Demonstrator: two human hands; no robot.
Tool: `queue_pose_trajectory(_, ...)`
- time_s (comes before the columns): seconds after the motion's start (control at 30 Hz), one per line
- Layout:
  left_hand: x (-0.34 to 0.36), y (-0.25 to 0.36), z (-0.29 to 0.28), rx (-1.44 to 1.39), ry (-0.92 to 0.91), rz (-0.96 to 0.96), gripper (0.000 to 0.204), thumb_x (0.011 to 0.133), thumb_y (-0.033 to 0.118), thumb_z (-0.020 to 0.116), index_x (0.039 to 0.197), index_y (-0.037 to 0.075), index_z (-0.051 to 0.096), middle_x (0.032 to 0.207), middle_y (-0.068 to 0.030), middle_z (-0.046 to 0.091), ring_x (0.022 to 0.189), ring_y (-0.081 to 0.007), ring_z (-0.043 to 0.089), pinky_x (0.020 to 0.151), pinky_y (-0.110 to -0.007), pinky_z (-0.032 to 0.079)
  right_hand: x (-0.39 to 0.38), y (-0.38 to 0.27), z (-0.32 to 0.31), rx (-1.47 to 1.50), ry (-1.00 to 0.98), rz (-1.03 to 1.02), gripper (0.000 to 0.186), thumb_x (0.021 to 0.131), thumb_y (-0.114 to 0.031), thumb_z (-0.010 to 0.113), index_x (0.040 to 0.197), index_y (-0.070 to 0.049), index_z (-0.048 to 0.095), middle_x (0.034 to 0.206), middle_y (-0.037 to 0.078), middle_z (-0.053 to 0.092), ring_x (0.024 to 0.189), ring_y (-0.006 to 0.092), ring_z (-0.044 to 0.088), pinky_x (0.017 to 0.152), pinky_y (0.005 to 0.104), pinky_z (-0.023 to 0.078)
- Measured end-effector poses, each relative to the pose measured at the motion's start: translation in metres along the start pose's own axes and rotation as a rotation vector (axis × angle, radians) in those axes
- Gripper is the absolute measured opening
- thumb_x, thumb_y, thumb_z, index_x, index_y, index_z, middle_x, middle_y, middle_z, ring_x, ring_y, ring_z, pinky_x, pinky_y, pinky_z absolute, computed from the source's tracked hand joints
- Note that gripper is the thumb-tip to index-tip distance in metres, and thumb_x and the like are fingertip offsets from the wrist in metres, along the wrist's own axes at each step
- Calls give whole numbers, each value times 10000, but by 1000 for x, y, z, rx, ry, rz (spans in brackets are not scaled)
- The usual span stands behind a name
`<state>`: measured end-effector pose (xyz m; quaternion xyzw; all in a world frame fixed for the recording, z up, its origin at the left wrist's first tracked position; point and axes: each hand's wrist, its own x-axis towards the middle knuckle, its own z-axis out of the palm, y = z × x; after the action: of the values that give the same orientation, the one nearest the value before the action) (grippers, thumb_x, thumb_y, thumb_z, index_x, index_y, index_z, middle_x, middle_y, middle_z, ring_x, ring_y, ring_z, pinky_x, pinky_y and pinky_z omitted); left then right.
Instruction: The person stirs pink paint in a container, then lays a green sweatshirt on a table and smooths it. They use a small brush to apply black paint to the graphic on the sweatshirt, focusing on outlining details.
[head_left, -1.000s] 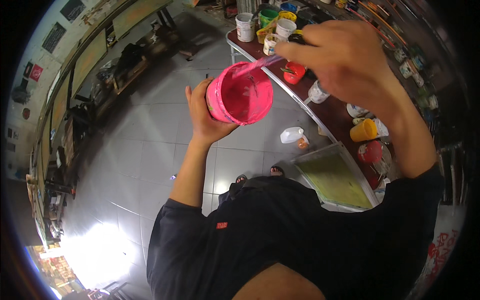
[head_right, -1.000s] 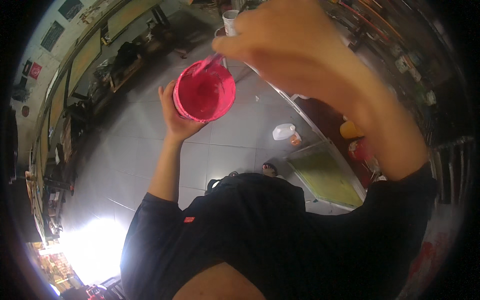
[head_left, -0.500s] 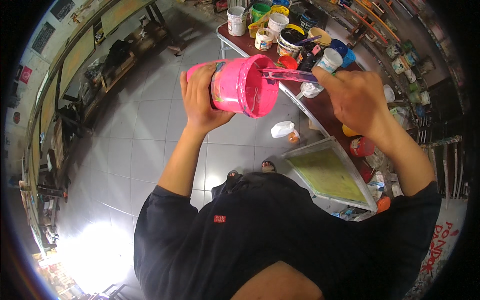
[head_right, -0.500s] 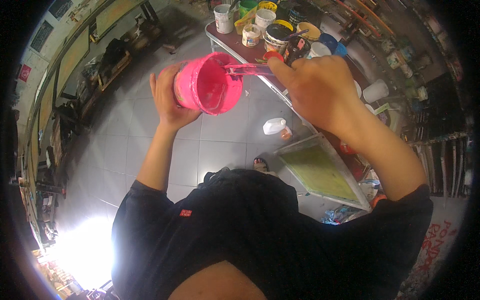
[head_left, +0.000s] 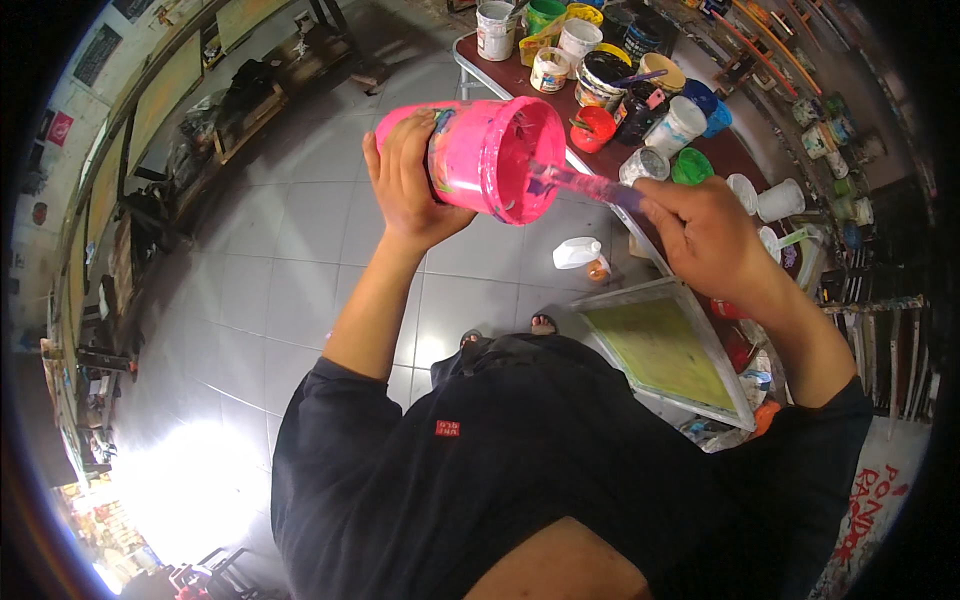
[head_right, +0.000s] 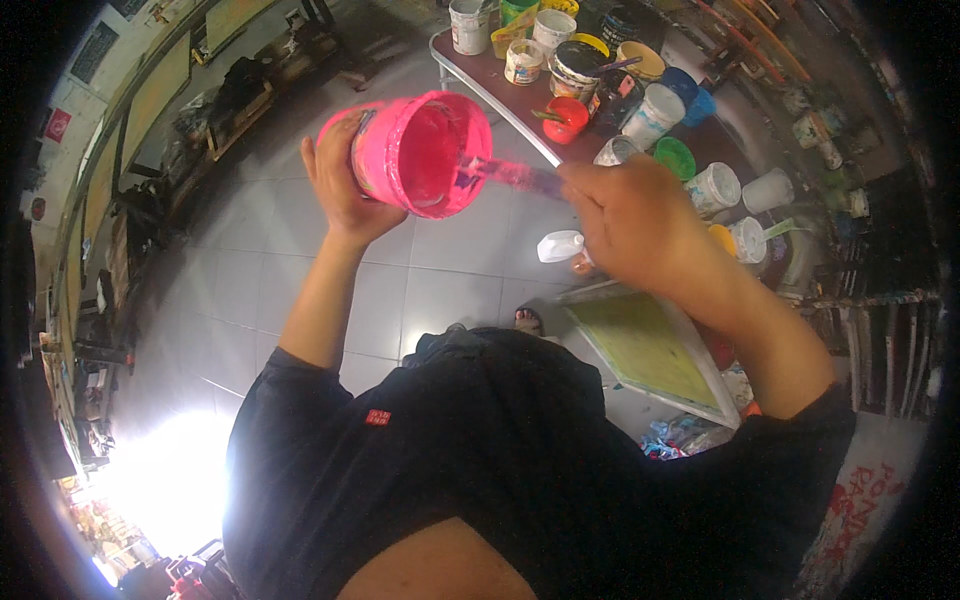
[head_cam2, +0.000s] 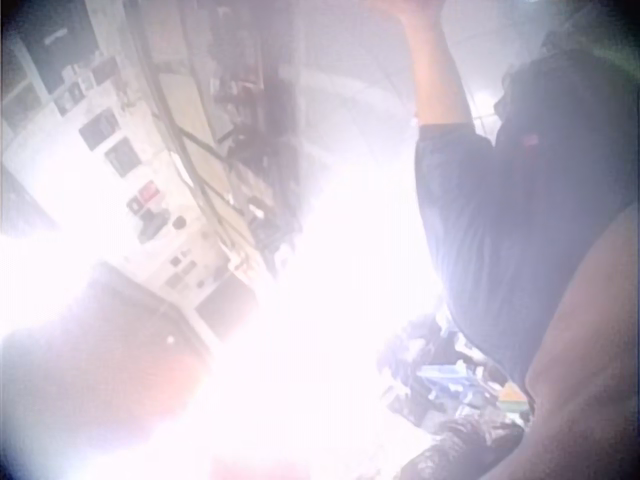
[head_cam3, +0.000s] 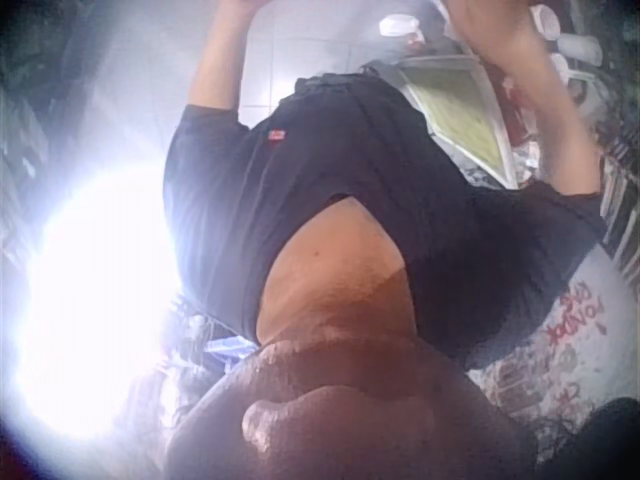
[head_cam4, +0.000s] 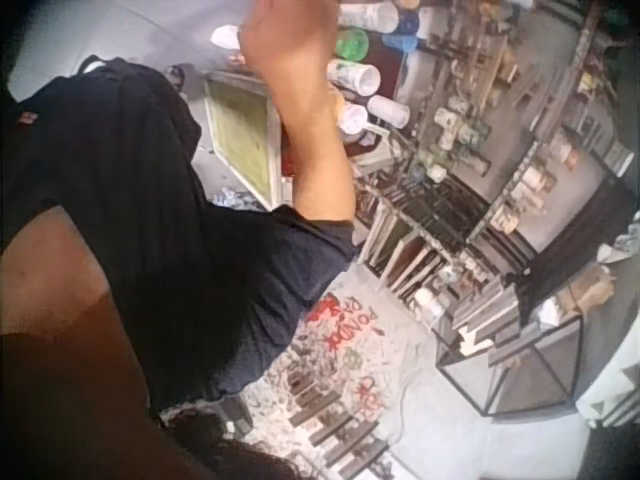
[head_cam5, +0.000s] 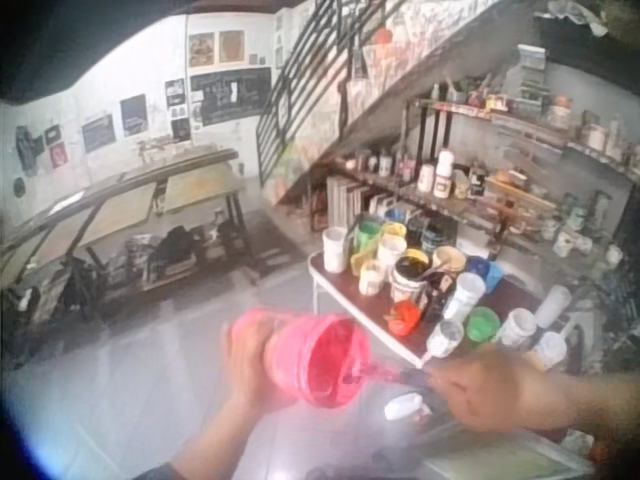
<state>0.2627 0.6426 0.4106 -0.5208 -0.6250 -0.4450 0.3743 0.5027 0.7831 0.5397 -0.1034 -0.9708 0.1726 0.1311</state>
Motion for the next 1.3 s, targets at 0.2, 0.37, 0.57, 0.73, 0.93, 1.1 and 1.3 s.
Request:
queue_pose_trajectory(0.2,-24,0,19,-85,-165,-95,802,532,307,826,1177,1,462,1131,-146,555,1025,-341,540,974,-507,280,10,9,20,203,-77,129,179,872,-170,513,893,-10,591,653,181,597,638,340,612,563,439,457)
queue_pose_trajectory(0.37,-66,18,55,-236,-319,-264,893,495,264,833,1244,36,405,1187,-134,506,1105,-329,479,987,-513,240,-4,36,41,80,182,328,588,892,-246,540,1372,-11,294,681,170,603,588,237,616,553,338,463)
queue_pose_trajectory(0.57,-130,61,106,-549,-553,-612,865,479,254,813,1223,48,423,1145,-119,521,1073,-316,475,947,-470,272,-88,101,50,997,560,817,621,911,-227,478,1434,-59,187,904,128,605,720,181,617,638,295,468)
queue_pose_trajectory(0.73,-149,121,165,-641,-636,-555,726,458,233,807,1097,44,520,1105,-114,553,1035,-279,510,898,-412,355,-175,144,61,1713,840,703,714,779,-28,454,1441,-88,194,952,199,578,759,247,607,681,333,465)
queue_pose_trajectory(0.93,-145,210,256,-857,-652,-788,716,477,200,832,1102,39,521,1056,-121,563,979,-278,554,844,-383,434,-250,178,57,1341,875,1008,639,800,-18,478,1403,-18,266,941,125,614,765,183,601,714,300,483)
queue_pose_trajectory(1.1,-149,254,318,-816,-537,-809,761,501,237,857,1142,43,495,1095,-136,540,1021,-306,524,884,-403,408,-301,191,63,1107,895,1064,581,812,-2,492,1370,6,329,927,142,613,751,178,586,677,287,478)
queue_pose_trajectory(1.3,-156,277,363,-687,-534,-888,833,467,223,870,1177,50,470,1126,-143,528,1067,-326,498,924,-425,386,-351,190,65,1007,981,1061,519,842,-31,509,1343,-29,374,921,145,623,721,209,609,641,279,466)
